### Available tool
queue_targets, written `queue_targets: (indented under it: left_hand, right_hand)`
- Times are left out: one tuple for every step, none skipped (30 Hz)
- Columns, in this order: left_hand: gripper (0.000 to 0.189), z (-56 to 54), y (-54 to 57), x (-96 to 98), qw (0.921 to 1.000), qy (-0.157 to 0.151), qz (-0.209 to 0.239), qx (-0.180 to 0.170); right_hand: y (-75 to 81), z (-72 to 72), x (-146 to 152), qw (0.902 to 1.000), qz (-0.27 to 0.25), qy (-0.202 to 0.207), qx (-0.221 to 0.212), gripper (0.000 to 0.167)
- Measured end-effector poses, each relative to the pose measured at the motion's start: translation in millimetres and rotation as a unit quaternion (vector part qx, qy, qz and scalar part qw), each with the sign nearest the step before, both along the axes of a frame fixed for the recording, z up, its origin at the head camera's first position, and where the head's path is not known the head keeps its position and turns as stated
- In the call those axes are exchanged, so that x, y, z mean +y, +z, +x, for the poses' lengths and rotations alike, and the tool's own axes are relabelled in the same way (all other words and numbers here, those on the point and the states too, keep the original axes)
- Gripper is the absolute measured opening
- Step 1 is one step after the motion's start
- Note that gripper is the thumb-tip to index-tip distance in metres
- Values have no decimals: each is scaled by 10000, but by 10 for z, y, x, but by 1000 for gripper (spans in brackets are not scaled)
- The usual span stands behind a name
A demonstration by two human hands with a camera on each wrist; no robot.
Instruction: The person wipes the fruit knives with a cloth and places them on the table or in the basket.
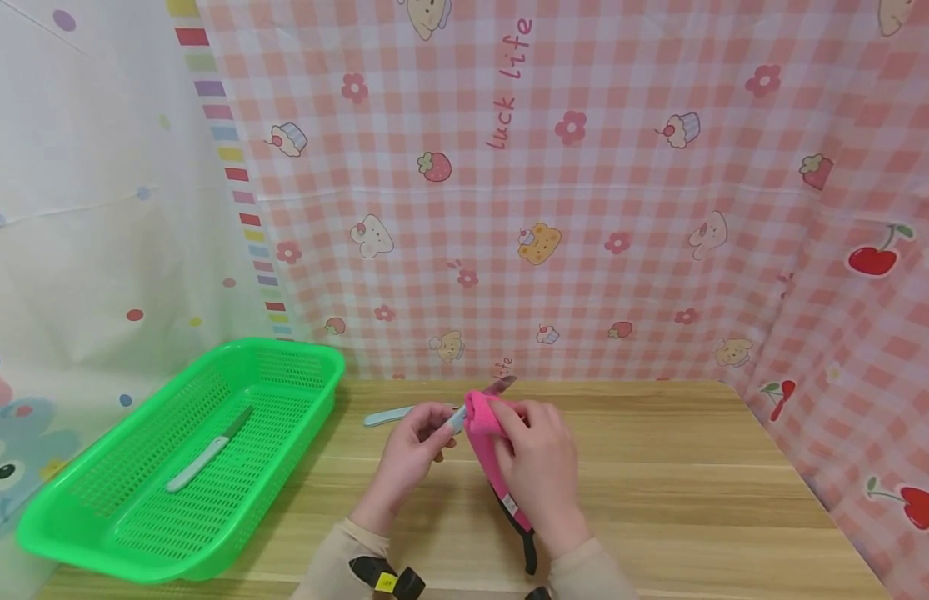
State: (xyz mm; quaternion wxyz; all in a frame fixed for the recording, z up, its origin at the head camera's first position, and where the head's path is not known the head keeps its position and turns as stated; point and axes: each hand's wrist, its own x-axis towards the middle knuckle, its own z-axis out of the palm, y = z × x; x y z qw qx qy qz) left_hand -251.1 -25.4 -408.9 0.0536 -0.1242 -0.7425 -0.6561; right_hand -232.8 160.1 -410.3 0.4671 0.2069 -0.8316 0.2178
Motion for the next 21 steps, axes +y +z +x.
queue_targets:
  left_hand:
    - [11, 0, 0, -3, 10000, -3, 4, 17]
    - [11, -2, -1, -5, 10000, 0, 3, 18]
    - [11, -4, -3, -8, 10000, -2, 2, 19]
    - [11, -7, -4, -10, 10000, -5, 0, 32]
    - [11, -12, -6, -13, 10000, -10, -6, 38]
    - [11, -15, -9, -14, 10000, -12, -16, 40]
    - [10, -19, -10, -16, 10000, -12, -21, 18]
    - [10, -23, -12, -17, 10000, -11, -38, 7]
    - [10, -26, -14, -19, 10000, -10, -51, -9]
    - [10, -28, -15, -20, 10000, -7, -62, -25]
    - [9, -30, -15, -22, 10000, -3, -74, -44]
    - [9, -31, -14, -24, 9999, 0, -83, -60]
    - [10, -32, -13, -26, 9999, 6, -96, -74]
    - [10, -33, -10, -28, 9999, 11, -109, -75]
    - [10, -33, -4, -31, 9999, 19, -114, -86]
    - [10, -35, -2, -34, 9999, 26, -123, -76]
    - [10, -35, 1, -37, 9999, 30, -130, -50]
    - [10, -37, 3, -40, 9999, 35, -137, -24]
    - [10, -39, 4, -43, 9999, 40, -140, 15]
    - [10, -41, 4, -47, 9999, 44, -147, 58]
    - [10, -44, 2, -50, 9998, 48, -153, 88]
  right_hand:
    - [0, -5, -4, 10000, 4, -8, -2, 37]
    - [-1, -8, -8, 10000, 17, -21, -2, 37]
    - [-2, -13, -10, 10000, 28, -34, -21, 36]
    - [-1, -17, -12, 10000, 36, -57, -53, 36]
    - [1, -19, -15, 9999, 40, -73, -95, 36]
    - [3, -21, -18, 9999, 45, -83, -137, 36]
    - [4, -24, -21, 9998, 50, -100, -171, 35]
    - [7, -27, -23, 9997, 54, -116, -200, 35]
    - [11, -31, -25, 9996, 54, -128, -231, 34]
    - [17, -32, -28, 9996, 54, -130, -250, 33]
    - [24, -35, -30, 9996, 54, -122, -265, 32]
    - [30, -38, -32, 9995, 60, -124, -270, 32]
    - [37, -41, -33, 9995, 64, -126, -275, 32]
    - [45, -45, -34, 9995, 66, -126, -281, 31]
    - [51, -49, -34, 9995, 69, -120, -274, 31]
    - [58, -54, -33, 9995, 74, -117, -269, 31]
    - [64, -59, -33, 9995, 80, -124, -267, 31]
    - [71, -61, -34, 9996, 87, -129, -249, 32]
    - [75, -67, -32, 9996, 91, -133, -239, 31]
    - [80, -73, -30, 9996, 87, -131, -228, 31]
    - [83, -80, -28, 9997, 88, -130, -209, 31]
